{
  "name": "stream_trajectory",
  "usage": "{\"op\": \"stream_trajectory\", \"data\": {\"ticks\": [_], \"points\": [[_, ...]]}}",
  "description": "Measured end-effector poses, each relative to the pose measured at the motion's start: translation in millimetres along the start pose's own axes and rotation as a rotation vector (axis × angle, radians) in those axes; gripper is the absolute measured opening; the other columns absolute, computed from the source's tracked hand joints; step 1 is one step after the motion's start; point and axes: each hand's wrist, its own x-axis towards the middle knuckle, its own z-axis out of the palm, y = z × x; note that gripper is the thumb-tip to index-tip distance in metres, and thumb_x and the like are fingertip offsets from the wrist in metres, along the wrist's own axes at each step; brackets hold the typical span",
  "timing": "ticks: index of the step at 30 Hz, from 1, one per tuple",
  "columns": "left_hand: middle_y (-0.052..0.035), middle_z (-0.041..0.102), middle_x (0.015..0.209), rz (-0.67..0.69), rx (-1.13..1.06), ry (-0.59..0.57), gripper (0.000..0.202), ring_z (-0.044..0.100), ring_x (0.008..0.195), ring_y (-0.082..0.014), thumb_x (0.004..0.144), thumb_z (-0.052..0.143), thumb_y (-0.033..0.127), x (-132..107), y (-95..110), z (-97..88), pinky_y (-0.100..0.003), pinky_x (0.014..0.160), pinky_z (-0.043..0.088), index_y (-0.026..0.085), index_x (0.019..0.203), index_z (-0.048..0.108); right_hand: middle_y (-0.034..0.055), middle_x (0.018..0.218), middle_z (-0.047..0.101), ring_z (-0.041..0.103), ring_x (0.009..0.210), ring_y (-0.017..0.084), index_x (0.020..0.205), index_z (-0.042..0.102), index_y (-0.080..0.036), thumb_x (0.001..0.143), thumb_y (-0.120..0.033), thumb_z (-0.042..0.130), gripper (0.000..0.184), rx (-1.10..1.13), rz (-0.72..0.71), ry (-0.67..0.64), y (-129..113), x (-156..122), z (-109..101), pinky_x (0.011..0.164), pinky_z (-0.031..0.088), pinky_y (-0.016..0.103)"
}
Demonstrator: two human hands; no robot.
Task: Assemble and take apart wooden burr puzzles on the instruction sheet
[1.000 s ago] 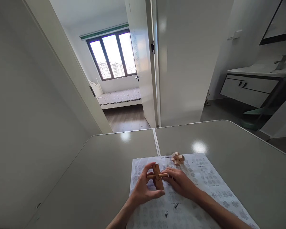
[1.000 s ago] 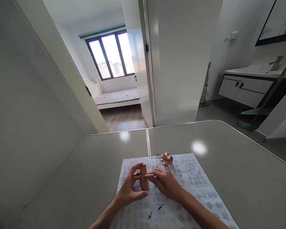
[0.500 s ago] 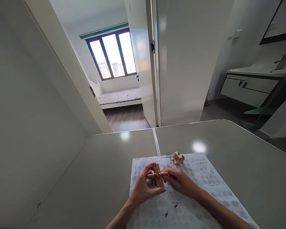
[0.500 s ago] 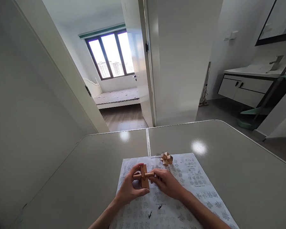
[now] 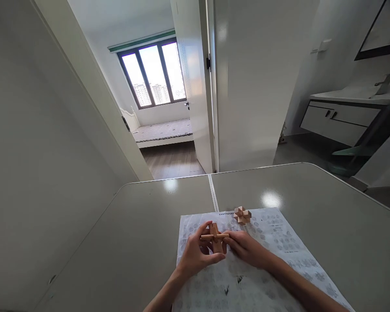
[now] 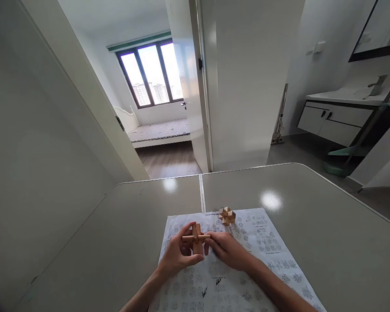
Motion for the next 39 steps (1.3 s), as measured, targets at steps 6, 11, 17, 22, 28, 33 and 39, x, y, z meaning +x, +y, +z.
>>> {"op": "stream_trajectory", "data": {"ticks": [6,11,17,22,28,33,39], "points": [[-0.0114,0.076,0.109,-0.027,-0.123,-0.07,0.09,0.076,0.097,-0.0249,0.073,0.091,0.037,0.5,3.9,-0.8,-0.031,0.08,0.058,0.02,0.149,0.046,0.0043,0.082,0.073,0.06,0.066,0.017,0.085,0.068,-0.019,0.111,-0.053,0.036,0.053,0.016,0.015,0.008,6.7,2.3,-1.7,0.069,0.047,0.028],[-0.0118,0.077,0.109,-0.018,-0.101,-0.095,0.087,0.076,0.095,-0.0246,0.074,0.089,0.034,-0.3,5.8,-1.4,-0.03,0.076,0.056,0.019,0.147,0.044,0.0051,0.084,0.073,0.064,0.073,0.018,0.085,0.068,-0.019,0.111,-0.051,0.039,0.05,-0.005,-0.009,0.026,7.2,2.2,-1.3,0.072,0.048,0.028],[-0.0107,0.077,0.109,-0.001,-0.056,-0.066,0.09,0.076,0.092,-0.0253,0.07,0.091,0.036,0.1,2.7,-0.9,-0.032,0.076,0.058,0.021,0.147,0.046,0.005,0.083,0.074,0.067,0.074,0.019,0.088,0.068,-0.019,0.111,-0.048,0.04,0.047,-0.049,-0.017,0.059,5.7,2.0,0.4,0.073,0.048,0.029],[-0.0118,0.075,0.113,0.036,0.036,-0.051,0.091,0.074,0.085,-0.0212,0.068,0.092,0.033,0.3,0.2,-1.7,-0.027,0.068,0.056,0.021,0.147,0.047,0.0055,0.082,0.073,0.067,0.073,0.019,0.089,0.067,-0.02,0.111,-0.049,0.038,0.047,-0.089,-0.031,0.069,6.4,1.7,1.5,0.073,0.049,0.029],[-0.0111,0.076,0.113,0.058,0.135,-0.049,0.087,0.072,0.08,-0.0189,0.073,0.088,0.038,0.0,5.8,-2.9,-0.026,0.063,0.055,0.021,0.148,0.047,0.0049,0.083,0.073,0.066,0.072,0.019,0.086,0.066,-0.02,0.111,-0.046,0.039,0.045,-0.068,-0.019,0.076,6.6,0.7,2.0,0.071,0.05,0.029],[-0.0098,0.076,0.117,0.069,0.215,-0.01,0.086,0.074,0.097,-0.0265,0.068,0.09,0.037,-0.3,8.3,-3.5,-0.035,0.082,0.06,0.021,0.144,0.052,0.0063,0.086,0.074,0.068,0.078,0.021,0.088,0.068,-0.02,0.11,-0.048,0.041,0.045,-0.07,-0.022,0.077,4.6,2.3,1.5,0.076,0.053,0.031],[-0.0076,0.078,0.109,0.04,0.272,0.001,0.092,0.073,0.088,-0.0233,0.07,0.088,0.037,-0.3,5.0,-2.4,-0.032,0.076,0.059,0.02,0.15,0.048,0.0066,0.087,0.075,0.067,0.078,0.021,0.091,0.07,-0.02,0.11,-0.047,0.042,0.044,-0.067,-0.01,0.081,6.1,3.2,1.3,0.075,0.052,0.032]]}}
